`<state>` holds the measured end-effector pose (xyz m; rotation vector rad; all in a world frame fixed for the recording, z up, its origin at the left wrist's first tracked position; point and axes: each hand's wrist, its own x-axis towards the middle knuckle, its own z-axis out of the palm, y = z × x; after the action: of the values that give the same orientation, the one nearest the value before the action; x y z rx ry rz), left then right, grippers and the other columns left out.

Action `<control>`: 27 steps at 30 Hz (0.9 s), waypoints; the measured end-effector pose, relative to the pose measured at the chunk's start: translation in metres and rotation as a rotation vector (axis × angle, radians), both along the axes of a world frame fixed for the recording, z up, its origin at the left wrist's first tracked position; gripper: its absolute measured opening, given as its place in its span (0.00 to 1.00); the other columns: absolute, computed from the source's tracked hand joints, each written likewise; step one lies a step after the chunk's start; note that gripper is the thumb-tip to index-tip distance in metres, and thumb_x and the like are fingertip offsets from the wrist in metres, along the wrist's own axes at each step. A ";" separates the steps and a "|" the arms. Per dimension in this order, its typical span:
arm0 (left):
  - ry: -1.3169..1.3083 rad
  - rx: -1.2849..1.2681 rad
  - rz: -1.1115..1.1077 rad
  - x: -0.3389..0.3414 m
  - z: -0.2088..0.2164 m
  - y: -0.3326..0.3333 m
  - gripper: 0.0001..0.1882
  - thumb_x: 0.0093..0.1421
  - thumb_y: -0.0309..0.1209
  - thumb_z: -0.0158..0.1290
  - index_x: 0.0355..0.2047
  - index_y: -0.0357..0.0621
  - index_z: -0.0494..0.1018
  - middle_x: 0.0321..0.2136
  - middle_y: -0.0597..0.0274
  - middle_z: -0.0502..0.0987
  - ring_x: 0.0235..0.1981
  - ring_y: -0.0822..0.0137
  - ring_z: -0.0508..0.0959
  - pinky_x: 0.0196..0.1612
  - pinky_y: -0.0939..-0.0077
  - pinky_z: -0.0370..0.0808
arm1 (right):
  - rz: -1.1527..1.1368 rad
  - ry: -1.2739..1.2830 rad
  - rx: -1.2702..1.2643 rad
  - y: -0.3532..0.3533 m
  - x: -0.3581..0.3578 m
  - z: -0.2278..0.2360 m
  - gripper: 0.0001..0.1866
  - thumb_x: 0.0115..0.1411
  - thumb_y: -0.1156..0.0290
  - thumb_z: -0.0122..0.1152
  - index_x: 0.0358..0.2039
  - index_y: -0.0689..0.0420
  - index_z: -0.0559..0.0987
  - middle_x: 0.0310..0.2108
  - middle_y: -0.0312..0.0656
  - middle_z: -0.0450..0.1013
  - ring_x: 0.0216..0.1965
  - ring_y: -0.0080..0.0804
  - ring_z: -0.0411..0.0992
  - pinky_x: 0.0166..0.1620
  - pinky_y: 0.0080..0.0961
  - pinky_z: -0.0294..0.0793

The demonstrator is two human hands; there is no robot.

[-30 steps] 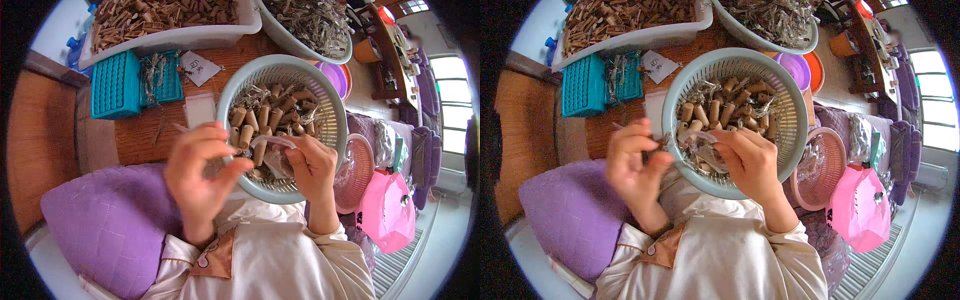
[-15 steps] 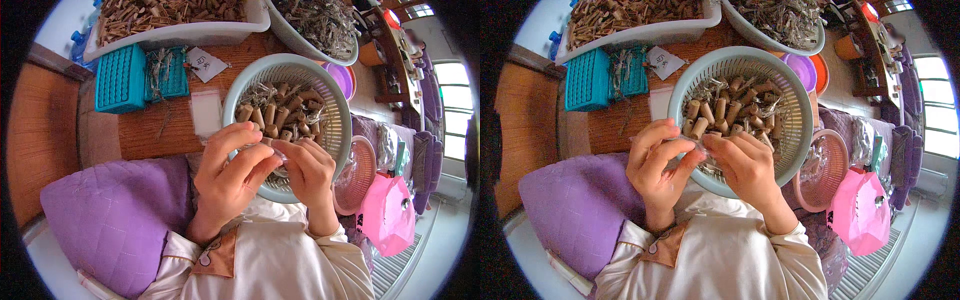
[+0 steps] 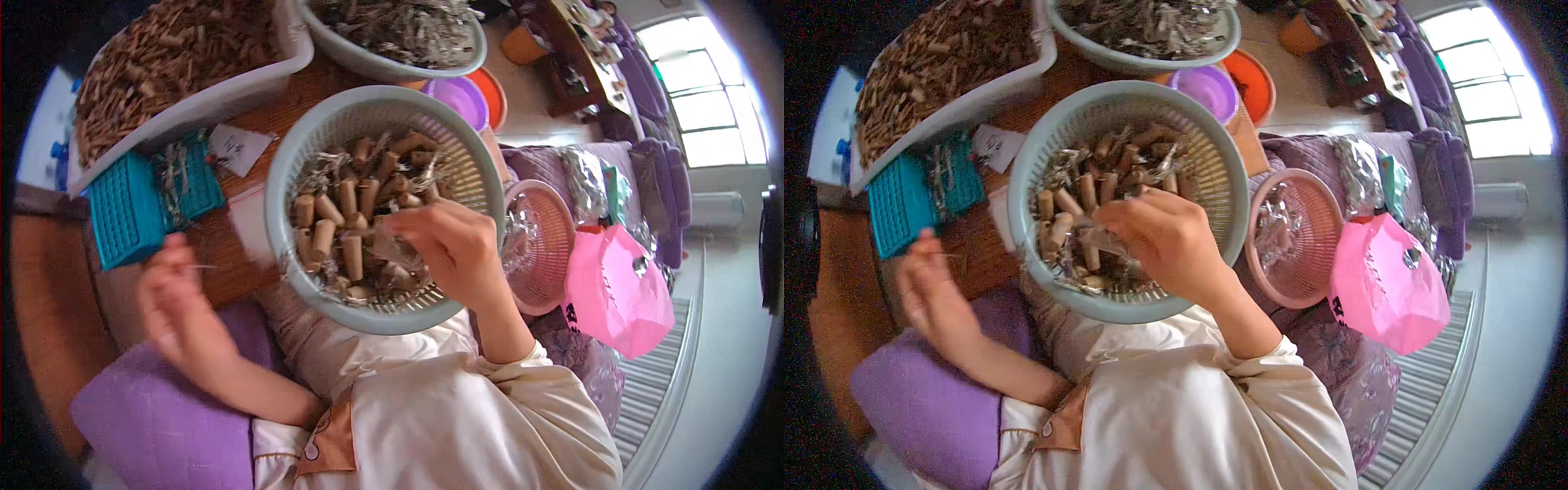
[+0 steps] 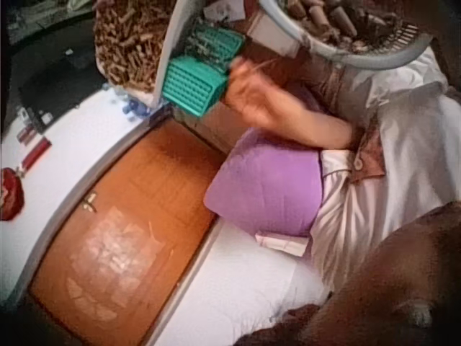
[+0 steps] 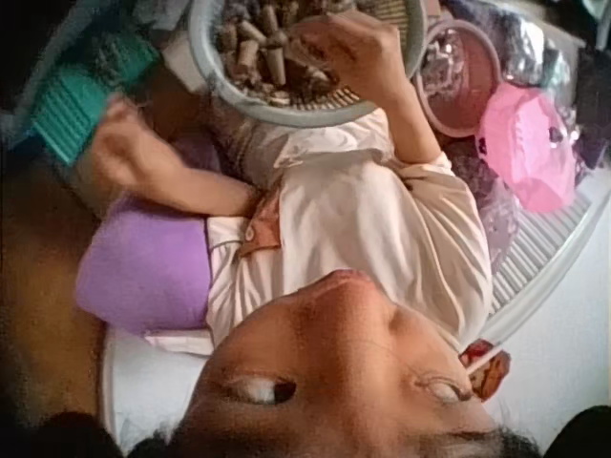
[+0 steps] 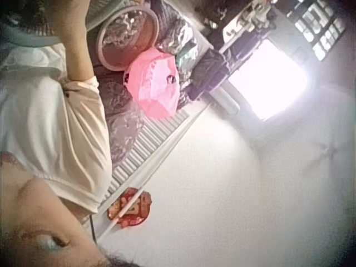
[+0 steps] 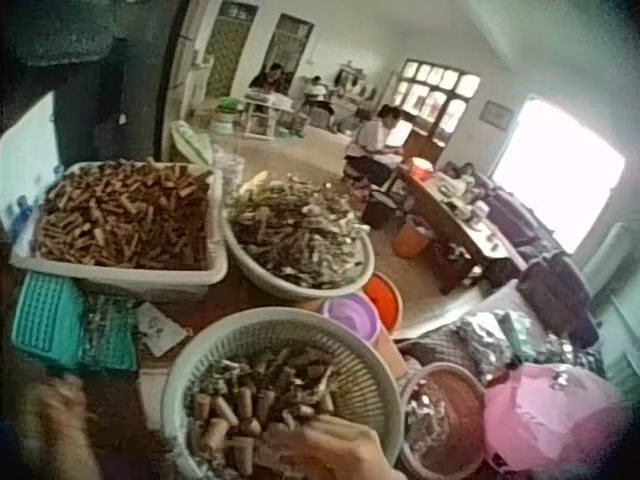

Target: The person sorts small wooden pegs by hand, placing them into small plastic bags.

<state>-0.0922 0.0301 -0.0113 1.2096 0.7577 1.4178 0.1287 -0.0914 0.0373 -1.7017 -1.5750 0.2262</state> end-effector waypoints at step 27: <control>0.223 -0.227 -0.313 0.062 0.008 -0.043 0.10 0.55 0.32 0.49 0.24 0.36 0.70 0.19 0.72 0.67 0.21 0.82 0.63 0.25 0.90 0.57 | 0.169 0.741 -0.047 0.007 -0.032 -0.007 0.12 0.57 0.69 0.47 0.37 0.63 0.73 0.29 0.44 0.71 0.32 0.29 0.70 0.36 0.22 0.67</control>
<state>-0.0304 -0.0129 -0.0037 1.2568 0.8167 0.9264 0.0971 -0.0843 0.0305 -1.2880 -1.1439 0.8746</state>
